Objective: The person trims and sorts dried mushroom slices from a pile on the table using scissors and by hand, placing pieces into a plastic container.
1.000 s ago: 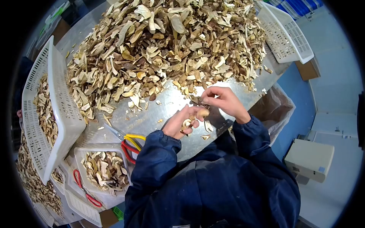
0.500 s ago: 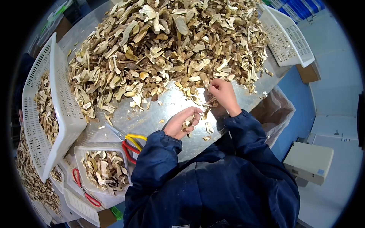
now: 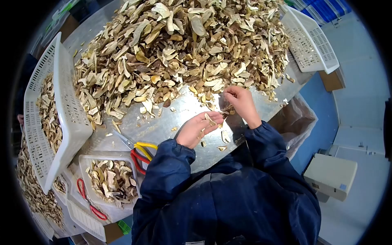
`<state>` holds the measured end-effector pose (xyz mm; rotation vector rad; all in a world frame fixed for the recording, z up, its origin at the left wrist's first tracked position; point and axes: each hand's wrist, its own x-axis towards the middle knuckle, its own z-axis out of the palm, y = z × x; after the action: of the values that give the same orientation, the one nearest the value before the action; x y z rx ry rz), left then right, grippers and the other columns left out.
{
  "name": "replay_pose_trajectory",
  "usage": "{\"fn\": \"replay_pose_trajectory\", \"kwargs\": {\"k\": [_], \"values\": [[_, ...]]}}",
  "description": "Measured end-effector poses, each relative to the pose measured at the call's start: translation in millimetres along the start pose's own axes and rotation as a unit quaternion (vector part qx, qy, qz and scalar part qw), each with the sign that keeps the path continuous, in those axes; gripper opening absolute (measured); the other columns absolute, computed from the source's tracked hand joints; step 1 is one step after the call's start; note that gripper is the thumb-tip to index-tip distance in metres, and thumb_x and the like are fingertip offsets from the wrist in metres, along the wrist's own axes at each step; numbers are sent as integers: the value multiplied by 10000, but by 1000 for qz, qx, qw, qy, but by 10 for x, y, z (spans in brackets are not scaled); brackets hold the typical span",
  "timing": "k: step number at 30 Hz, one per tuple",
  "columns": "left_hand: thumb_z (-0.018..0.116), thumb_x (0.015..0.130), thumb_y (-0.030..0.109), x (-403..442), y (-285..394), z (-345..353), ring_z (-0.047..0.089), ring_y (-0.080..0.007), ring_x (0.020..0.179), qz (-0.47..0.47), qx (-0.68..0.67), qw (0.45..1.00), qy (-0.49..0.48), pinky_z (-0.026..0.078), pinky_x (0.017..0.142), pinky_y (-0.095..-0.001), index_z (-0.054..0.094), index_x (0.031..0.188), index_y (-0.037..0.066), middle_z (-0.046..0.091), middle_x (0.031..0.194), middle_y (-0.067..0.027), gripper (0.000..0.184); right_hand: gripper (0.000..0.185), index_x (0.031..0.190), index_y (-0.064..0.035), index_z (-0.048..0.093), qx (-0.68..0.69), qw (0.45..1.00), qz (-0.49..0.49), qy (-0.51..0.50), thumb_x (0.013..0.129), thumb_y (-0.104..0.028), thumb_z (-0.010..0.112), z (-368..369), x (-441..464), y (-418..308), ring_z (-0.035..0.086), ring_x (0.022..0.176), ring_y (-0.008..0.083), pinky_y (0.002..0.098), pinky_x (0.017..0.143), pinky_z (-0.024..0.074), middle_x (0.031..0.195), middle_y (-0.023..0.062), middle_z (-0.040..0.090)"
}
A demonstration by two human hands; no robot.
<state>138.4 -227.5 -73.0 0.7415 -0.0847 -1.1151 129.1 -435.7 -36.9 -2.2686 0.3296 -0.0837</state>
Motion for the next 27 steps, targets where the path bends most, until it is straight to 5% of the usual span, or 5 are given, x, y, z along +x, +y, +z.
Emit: {"fn": "replay_pose_trajectory", "kwargs": {"k": [7,10,16,21,27], "values": [[505,942,175,-48,82,82,554,-63,598,-66,312,944,83,398,525,-192,632,1075,23,670,899,-65,239,205,971,-79,651,-201,974,-98,42,785,-165,640,216,20,-21,616,719,309,378,631,495,878,120,615],[493,950,173,-21,-49,48,416,-40,498,69,332,937,87,322,466,-184,660,991,15,651,818,-54,234,159,918,-56,661,-176,980,-92,28,796,-149,621,252,46,57,617,693,292,352,617,486,838,114,637],[408,991,266,-49,29,7,429,-49,607,34,51,993,98,274,465,-146,554,1182,14,599,908,-51,348,160,828,8,643,200,971,116,-60,867,-130,574,53,-67,-41,488,666,29,211,574,392,713,-55,572],[306,1013,329,-56,50,29,475,-64,675,7,-49,998,46,279,434,-156,474,1235,-22,586,937,-76,447,201,821,21,674,213,944,45,-248,853,-158,590,-90,-209,-383,519,659,48,229,614,438,683,-8,614],[378,997,271,-76,14,-52,377,-45,585,-6,-32,999,19,247,417,-144,509,1091,15,496,819,-17,302,194,785,-26,682,-71,997,-33,-20,799,-215,640,186,35,-200,619,642,254,328,585,474,709,121,654]]}}
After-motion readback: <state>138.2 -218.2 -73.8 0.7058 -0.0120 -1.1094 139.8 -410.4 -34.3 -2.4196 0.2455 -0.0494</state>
